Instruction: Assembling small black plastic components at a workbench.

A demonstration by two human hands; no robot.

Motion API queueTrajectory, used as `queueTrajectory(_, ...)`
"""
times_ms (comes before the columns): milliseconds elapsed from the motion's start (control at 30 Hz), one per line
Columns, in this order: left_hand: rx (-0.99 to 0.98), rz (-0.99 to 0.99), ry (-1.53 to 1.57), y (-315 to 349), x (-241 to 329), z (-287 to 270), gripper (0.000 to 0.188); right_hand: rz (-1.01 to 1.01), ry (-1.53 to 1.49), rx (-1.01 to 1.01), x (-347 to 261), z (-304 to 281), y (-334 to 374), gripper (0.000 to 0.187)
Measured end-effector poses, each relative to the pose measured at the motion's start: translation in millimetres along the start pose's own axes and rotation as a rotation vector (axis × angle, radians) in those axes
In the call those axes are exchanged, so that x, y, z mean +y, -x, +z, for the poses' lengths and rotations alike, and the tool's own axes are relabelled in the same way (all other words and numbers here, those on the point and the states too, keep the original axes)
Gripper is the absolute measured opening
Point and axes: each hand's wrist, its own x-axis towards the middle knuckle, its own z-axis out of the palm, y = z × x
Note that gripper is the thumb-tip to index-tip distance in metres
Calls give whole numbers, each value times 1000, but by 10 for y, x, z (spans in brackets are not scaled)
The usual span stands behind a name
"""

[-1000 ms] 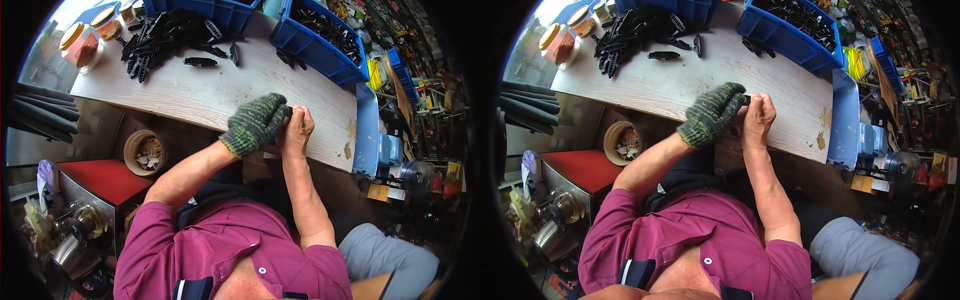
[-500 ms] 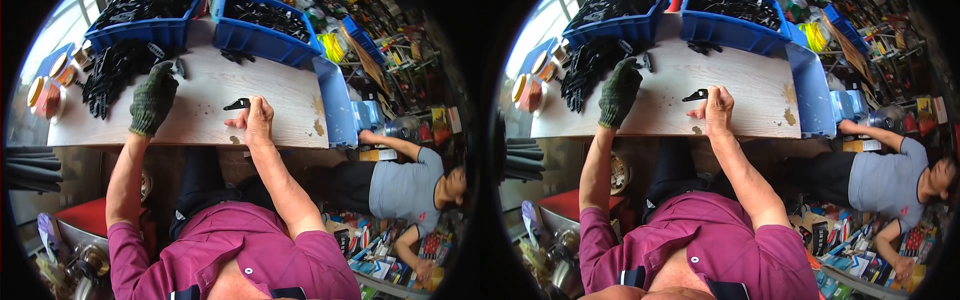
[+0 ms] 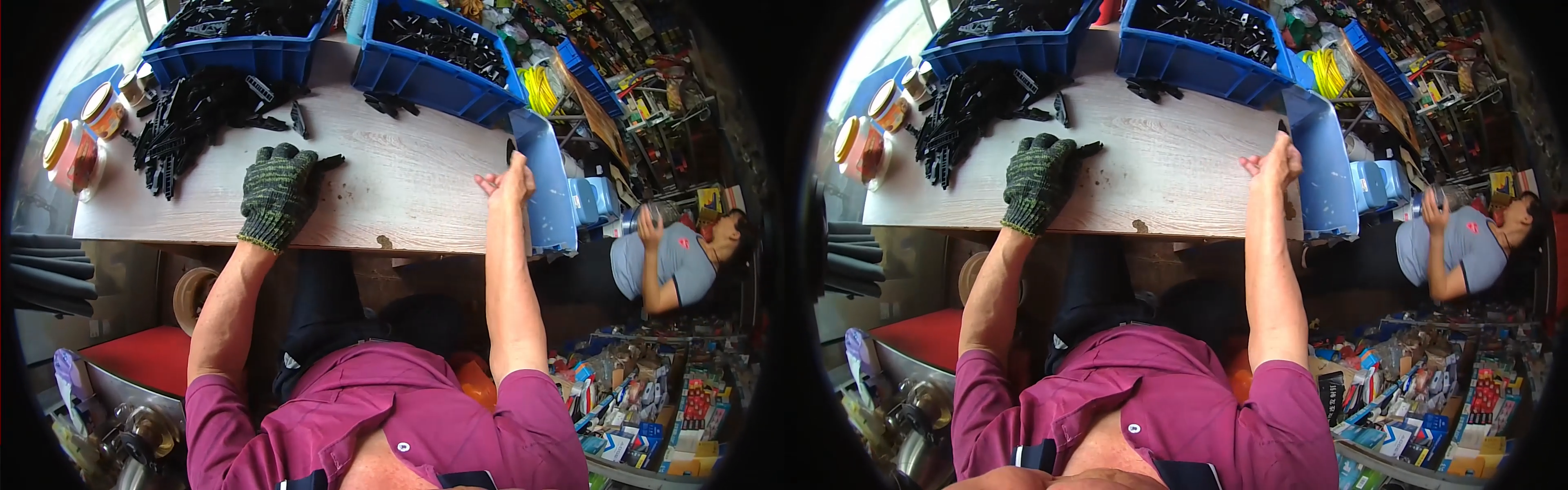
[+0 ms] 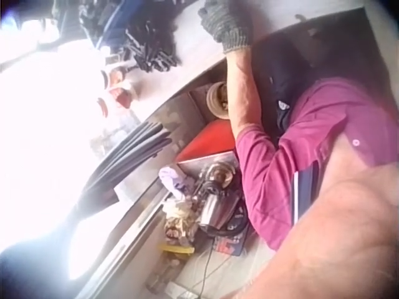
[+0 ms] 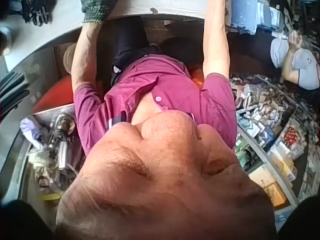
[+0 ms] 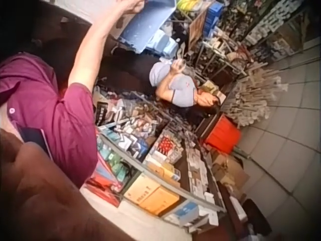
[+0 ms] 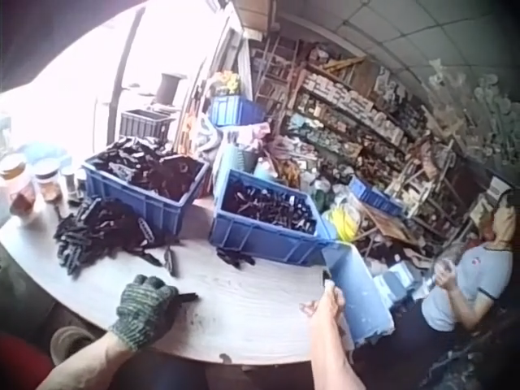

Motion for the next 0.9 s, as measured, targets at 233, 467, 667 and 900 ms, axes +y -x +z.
queueTrajectory(233,15,-19,-28,-20,52,-15,15,12,286,-432,265,465,217,42)
queueTrajectory(467,11,-11,15,-45,52,18,15,-104,636,-572,264,1052,353,53)
queueTrajectory(667,-12,-42,19,-75,62,-1,14,-378,874,-563,268,1272,413,37)
queueTrajectory(900,-7,-22,36,-91,56,47,17,-480,948,-608,280,1310,372,27)
